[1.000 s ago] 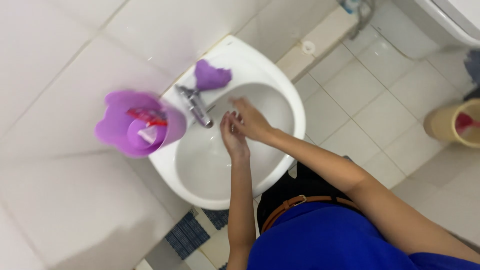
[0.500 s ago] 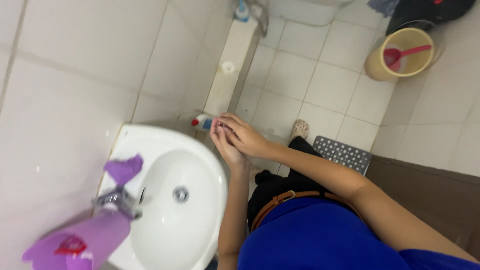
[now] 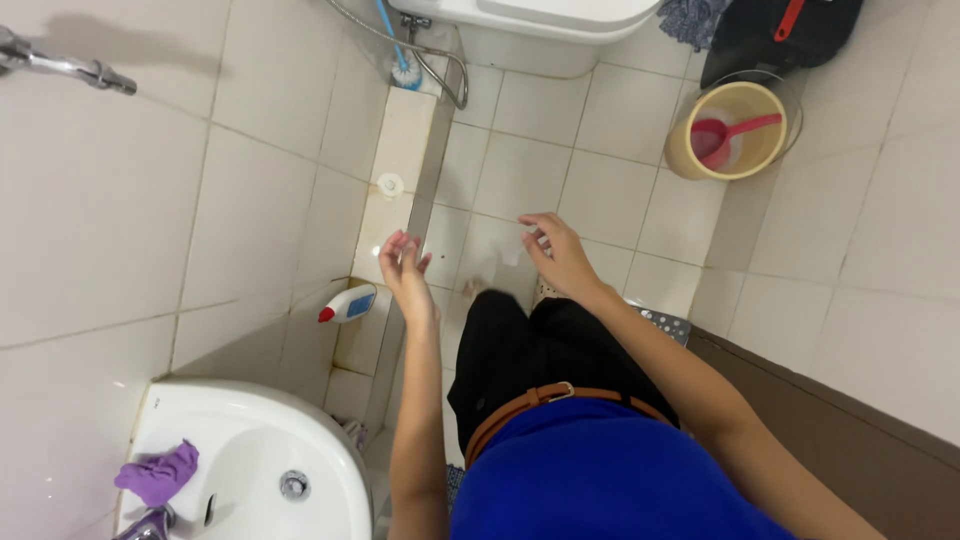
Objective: Washing and scrubbing a plastic bathroom floor mat in a sink.
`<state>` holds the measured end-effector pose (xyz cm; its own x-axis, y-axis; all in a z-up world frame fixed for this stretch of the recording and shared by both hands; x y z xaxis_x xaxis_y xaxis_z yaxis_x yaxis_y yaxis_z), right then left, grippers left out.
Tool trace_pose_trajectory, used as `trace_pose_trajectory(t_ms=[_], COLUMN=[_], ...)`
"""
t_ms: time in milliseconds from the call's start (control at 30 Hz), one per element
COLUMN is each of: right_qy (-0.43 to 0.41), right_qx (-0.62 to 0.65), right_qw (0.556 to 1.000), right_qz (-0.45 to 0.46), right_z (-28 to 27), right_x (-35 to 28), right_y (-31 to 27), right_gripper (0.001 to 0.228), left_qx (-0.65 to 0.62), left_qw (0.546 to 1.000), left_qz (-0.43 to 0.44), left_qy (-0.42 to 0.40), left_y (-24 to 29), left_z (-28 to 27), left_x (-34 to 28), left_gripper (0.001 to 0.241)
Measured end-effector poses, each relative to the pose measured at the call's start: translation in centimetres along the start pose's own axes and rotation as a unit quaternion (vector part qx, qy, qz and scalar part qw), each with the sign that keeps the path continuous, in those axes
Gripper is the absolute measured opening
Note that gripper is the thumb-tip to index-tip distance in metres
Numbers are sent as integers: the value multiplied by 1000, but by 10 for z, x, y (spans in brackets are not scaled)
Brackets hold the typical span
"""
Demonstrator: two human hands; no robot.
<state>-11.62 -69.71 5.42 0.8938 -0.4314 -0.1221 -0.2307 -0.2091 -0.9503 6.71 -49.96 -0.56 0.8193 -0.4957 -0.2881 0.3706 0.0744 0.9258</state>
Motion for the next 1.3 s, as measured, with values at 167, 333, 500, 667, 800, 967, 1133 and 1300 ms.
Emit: trace_pose_trajectory(t_ms=[167,333,500,667,800,967,1133,1300], right_qy=[8,20,77,41,1,3,-10,-79], right_qx=[-7,-14,-30,-40,-28,-11,28,45], right_qw=[1000,1000,997,998,999,998,997,993], right_qz=[-3,-18,0,3,17,56,71,70], right_z=[-22,-61,-97,-96,-94,-103,-109,-110], right_x=[45,112,220,314,355,378,401,441], right_y=[1,-1,-22,-66,-73,-36,6,19], right_gripper=[29,29,26,27,29,27,26,25], left_qx=[58,127,73,194,328,308,204,363], left_qw=[998,990,996,965,914,926,961,915], left_qz=[-10,-42,36,110,110,99,125,137], left_qy=[3,33,42,135,210,194,139,112], left_y=[-9,-31,-19,27,23,26,21,40], left_z=[-10,-15,25,53,48,55,52,61], left_x=[76,197,379,514,602,630,617,605], left_gripper=[30,34,42,68,91,72,48,40])
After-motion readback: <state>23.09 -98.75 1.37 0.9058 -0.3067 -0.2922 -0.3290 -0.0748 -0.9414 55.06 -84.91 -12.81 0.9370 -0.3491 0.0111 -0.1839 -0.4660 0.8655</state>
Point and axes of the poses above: each hand's wrist, its own x-axis towards the middle knuckle, its own z-axis out of the palm, y = z × x, the point moved 4 cm from there along x, towards the middle knuckle, and after that the axes turned 14 degrees about -y, right-handed, at the moved point
